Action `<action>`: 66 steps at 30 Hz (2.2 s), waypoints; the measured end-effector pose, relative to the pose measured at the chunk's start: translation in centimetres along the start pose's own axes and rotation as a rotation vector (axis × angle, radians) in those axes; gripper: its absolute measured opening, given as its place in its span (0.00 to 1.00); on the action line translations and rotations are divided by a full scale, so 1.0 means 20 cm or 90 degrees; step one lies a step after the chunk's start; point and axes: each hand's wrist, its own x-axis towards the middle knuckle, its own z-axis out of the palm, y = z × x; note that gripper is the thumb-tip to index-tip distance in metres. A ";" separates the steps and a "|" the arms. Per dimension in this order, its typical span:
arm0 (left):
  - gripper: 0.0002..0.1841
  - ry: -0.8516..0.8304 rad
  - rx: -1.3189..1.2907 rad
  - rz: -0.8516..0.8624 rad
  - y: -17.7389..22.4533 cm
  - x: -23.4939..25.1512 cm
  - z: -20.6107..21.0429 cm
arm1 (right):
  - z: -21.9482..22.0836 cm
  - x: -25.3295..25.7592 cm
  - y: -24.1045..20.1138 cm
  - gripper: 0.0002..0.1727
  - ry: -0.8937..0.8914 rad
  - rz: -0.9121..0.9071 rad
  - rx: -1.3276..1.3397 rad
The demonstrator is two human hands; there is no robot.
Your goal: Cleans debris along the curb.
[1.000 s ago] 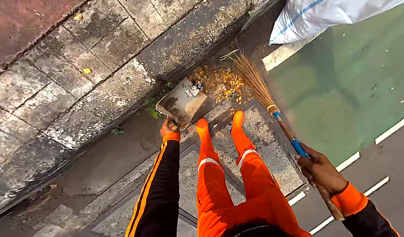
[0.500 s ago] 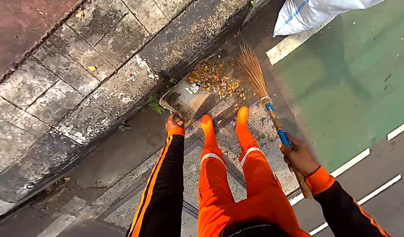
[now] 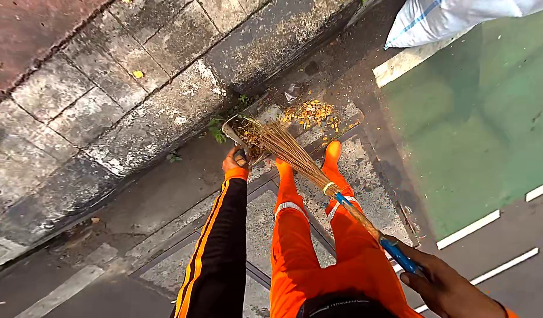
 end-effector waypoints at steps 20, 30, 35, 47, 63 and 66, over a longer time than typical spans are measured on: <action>0.22 0.045 -0.009 -0.024 -0.12 -0.14 -0.01 | 0.05 -0.03 -0.01 0.43 0.191 0.003 0.018; 0.24 0.033 -0.020 -0.067 -0.17 -0.09 0.02 | 0.28 0.79 -0.44 0.44 0.029 0.028 -0.233; 0.23 0.027 -0.042 0.019 -0.33 -0.04 -0.03 | 0.26 0.12 -0.02 0.43 0.056 -0.024 0.054; 0.23 0.000 -0.043 0.093 -0.50 0.04 -0.08 | 0.43 0.69 -0.17 0.36 0.168 0.040 0.280; 0.21 -0.004 -0.041 0.144 -0.61 0.06 -0.07 | 0.65 0.49 -0.23 0.39 0.037 0.023 0.345; 0.19 0.012 -0.059 0.154 -0.63 0.06 -0.07 | 0.54 0.18 -0.14 0.37 0.097 -0.001 0.250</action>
